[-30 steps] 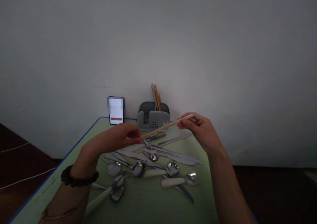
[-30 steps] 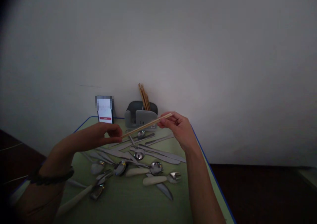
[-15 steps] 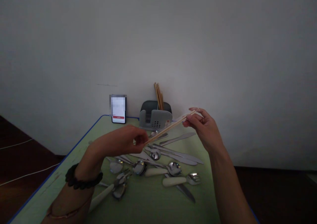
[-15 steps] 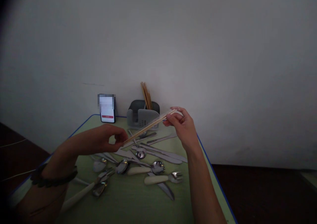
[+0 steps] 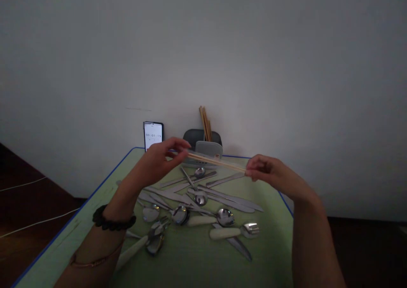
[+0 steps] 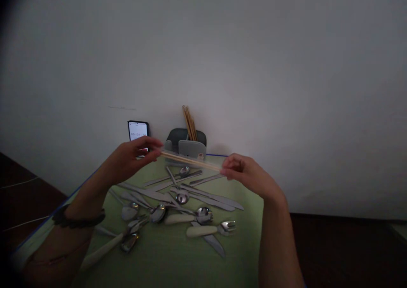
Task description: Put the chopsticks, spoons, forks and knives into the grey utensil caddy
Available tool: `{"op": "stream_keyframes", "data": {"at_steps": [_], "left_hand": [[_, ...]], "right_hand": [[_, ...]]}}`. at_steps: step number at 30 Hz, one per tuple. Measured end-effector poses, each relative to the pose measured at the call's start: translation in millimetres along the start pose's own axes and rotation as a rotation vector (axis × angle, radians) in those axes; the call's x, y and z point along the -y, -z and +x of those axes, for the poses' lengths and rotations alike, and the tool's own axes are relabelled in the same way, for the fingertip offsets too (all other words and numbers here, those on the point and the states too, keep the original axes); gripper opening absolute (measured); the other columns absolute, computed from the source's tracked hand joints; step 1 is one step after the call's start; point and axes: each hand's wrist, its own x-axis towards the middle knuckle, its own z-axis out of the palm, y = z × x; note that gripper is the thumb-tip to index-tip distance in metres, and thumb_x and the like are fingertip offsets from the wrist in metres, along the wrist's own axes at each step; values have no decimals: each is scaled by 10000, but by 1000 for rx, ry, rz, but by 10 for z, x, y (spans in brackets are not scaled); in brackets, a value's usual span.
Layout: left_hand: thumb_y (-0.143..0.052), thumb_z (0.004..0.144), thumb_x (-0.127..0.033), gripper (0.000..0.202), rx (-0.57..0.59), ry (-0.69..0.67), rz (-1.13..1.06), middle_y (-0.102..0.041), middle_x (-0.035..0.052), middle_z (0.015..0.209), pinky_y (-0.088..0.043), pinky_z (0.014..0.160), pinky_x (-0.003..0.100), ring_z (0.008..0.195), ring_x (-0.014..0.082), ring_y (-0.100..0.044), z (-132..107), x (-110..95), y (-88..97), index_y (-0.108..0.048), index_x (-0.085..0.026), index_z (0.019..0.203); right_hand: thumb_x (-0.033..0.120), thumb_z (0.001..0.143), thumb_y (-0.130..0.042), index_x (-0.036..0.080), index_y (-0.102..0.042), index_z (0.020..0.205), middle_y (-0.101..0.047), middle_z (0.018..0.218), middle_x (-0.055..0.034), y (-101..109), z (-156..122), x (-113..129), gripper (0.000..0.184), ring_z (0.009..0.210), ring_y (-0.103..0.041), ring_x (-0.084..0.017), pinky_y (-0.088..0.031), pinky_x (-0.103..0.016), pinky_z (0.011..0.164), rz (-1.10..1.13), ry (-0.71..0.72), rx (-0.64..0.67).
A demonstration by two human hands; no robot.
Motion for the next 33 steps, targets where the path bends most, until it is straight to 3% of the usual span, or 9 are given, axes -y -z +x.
{"op": "stream_keyframes", "data": {"at_steps": [3, 6, 10, 15, 18, 24, 33], "left_hand": [[-606, 798, -378, 296, -116, 24, -200, -654, 26, 849, -546, 647, 249, 711, 129, -633, 12, -66, -72, -575, -159, 995], [-662, 755, -354, 290, -155, 48, -391, -665, 16, 811, -556, 607, 248, 636, 115, -631, 22, -148, -162, -558, -153, 936], [-696, 724, -334, 249, -40, 85, -498, -700, 30, 808, -577, 656, 284, 664, 138, -658, 22, -219, -234, -579, -148, 841], [-665, 765, -316, 240, 89, 133, -617, -721, 67, 957, -566, 810, 329, 906, 196, -674, 14, -228, -229, -623, -144, 927], [-581, 833, -346, 249, 115, 104, -610, -705, 68, 1029, -556, 847, 320, 947, 188, -662, 15, -211, -213, -651, -145, 964], [-570, 819, -414, 303, 51, 99, -430, -707, 49, 994, -589, 735, 293, 812, 165, -675, 30, -194, -212, -679, -151, 921], [-640, 744, -348, 216, -7, 128, -512, -708, 25, 773, -575, 651, 280, 661, 149, -672, 32, -197, -250, -589, -148, 805]], "right_hand": [[407, 765, -616, 162, -649, 847, -622, 719, -5, -69, 10, 0, 261, 673, -556, -138, -436, -266, 629, -129, -39, 330], [371, 807, -555, 154, -685, 871, -656, 769, -21, -232, 85, -8, 260, 720, -569, -152, -428, -261, 652, -270, -18, 425], [323, 799, -553, 155, -710, 849, -639, 698, -3, -398, 156, 0, 235, 660, -545, -140, -395, -237, 599, -313, -1, 523], [322, 763, -594, 161, -718, 843, -621, 672, 9, -417, 158, 15, 218, 652, -535, -137, -391, -230, 607, -280, -1, 539], [323, 749, -604, 162, -715, 820, -613, 660, 11, -419, 164, 7, 208, 645, -528, -138, -388, -230, 608, -287, -7, 537], [352, 775, -574, 156, -700, 765, -599, 653, 2, -457, 195, -16, 233, 632, -513, -137, -382, -229, 583, -324, 7, 563], [390, 784, -570, 160, -704, 749, -610, 646, 0, -474, 189, -21, 268, 611, -506, -132, -374, -230, 566, -335, -2, 587]]}}
